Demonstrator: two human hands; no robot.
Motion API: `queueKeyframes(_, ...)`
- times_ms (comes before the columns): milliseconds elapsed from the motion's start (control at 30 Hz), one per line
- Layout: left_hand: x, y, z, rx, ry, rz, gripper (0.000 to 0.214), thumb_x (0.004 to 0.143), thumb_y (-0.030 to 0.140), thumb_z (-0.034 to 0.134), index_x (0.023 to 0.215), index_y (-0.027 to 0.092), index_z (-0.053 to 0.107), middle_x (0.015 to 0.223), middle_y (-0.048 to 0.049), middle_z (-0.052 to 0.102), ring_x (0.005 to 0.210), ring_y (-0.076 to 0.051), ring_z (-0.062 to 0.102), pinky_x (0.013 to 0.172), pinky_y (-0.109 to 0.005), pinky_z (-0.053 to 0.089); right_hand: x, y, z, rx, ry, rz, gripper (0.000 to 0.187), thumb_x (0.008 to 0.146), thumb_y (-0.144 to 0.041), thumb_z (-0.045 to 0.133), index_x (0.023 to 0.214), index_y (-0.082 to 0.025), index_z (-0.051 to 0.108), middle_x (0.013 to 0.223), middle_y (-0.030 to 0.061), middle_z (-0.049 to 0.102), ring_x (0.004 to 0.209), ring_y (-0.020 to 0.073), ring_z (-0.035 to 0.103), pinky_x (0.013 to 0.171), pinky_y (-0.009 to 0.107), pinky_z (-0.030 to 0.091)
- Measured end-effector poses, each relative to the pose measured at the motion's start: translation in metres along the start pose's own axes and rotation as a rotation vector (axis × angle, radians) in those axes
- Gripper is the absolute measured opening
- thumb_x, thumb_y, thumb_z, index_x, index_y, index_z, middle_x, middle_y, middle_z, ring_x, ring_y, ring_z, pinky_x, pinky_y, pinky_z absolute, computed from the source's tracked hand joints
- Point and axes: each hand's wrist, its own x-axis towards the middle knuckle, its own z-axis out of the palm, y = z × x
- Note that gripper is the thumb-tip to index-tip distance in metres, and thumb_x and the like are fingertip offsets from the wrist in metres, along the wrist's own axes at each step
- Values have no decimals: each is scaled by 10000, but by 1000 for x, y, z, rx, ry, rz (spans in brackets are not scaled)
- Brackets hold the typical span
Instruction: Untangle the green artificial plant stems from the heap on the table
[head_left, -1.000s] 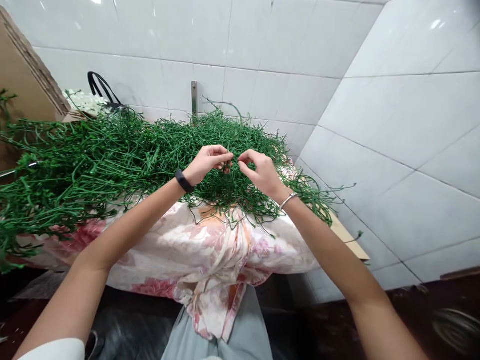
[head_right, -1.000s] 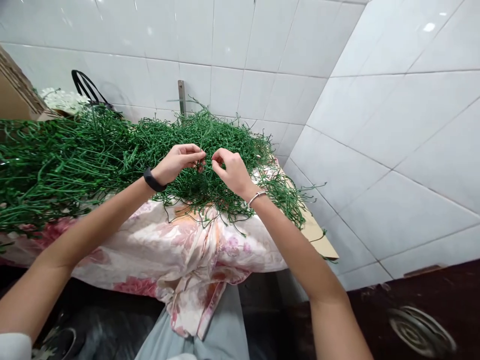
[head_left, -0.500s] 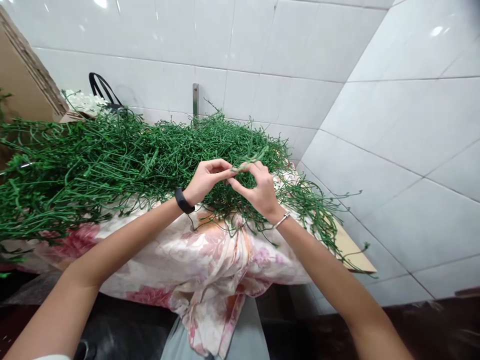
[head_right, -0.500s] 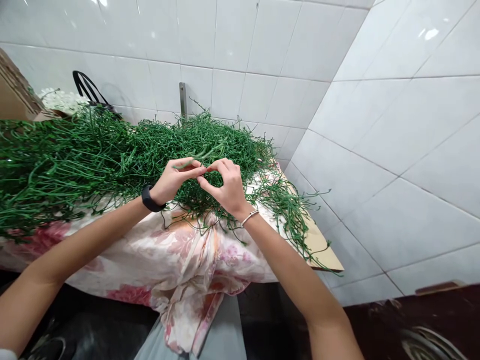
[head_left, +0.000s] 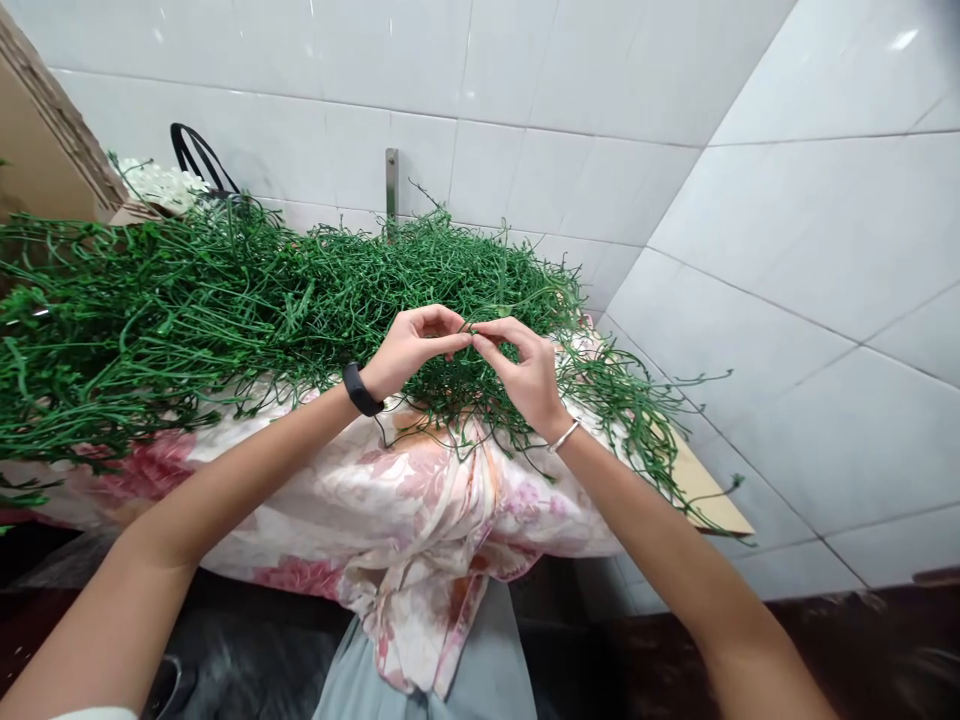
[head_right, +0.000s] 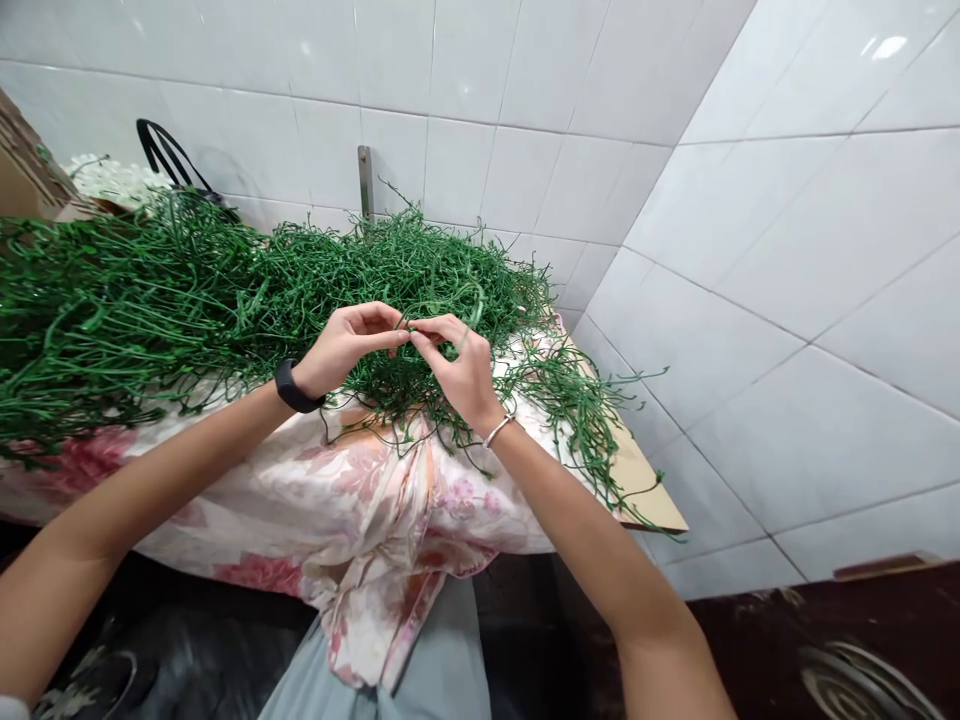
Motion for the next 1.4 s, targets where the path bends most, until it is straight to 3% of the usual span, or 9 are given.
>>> queueKeyframes(300, -2, 2, 3, 33, -19, 16, 283, 587, 260, 730, 734, 120, 532, 707, 14, 549, 634, -57, 510, 622, -211, 426, 0, 1, 1, 344, -58, 225, 169, 752, -312, 570, 840, -195, 653, 856, 14, 637, 816, 127, 583, 754, 281, 470)
queueKeyframes(733, 0, -2, -2, 63, -104, 52, 300, 553, 238, 747, 741, 119, 545, 728, 10, 540, 648, -59, 495, 627, -210, 417, 6, 3, -5, 441, -167, 324, 196, 675, -291, 650, 820, -164, 613, 817, 16, 637, 753, 104, 581, 778, 278, 480)
queueKeyframes(867, 0, -2, -1, 58, -111, 38, 274, 598, 285, 715, 751, 118, 562, 731, 1, 558, 641, -61, 509, 634, -221, 419, 6, 4, -6, 398, -164, 291, 204, 670, -279, 640, 824, -159, 582, 800, 18, 620, 745, 111, 575, 763, 297, 479)
queueKeyframes(1167, -1, -5, 1, 163, -124, 71, 263, 625, 308, 701, 760, 135, 556, 664, 24, 512, 565, -44, 448, 566, -195, 390, 8, 4, -9, 111, -236, 74, 168, 663, -185, 556, 825, -168, 512, 813, 9, 563, 775, 119, 552, 759, 293, 456)
queueKeyframes(1400, -4, -11, 2, 316, -70, 166, 251, 685, 331, 642, 805, 128, 556, 781, -28, 580, 636, -71, 495, 616, -213, 412, 7, 1, -8, -134, -160, -30, 137, 684, -173, 531, 816, -179, 496, 762, 1, 572, 717, 117, 564, 711, 271, 456)
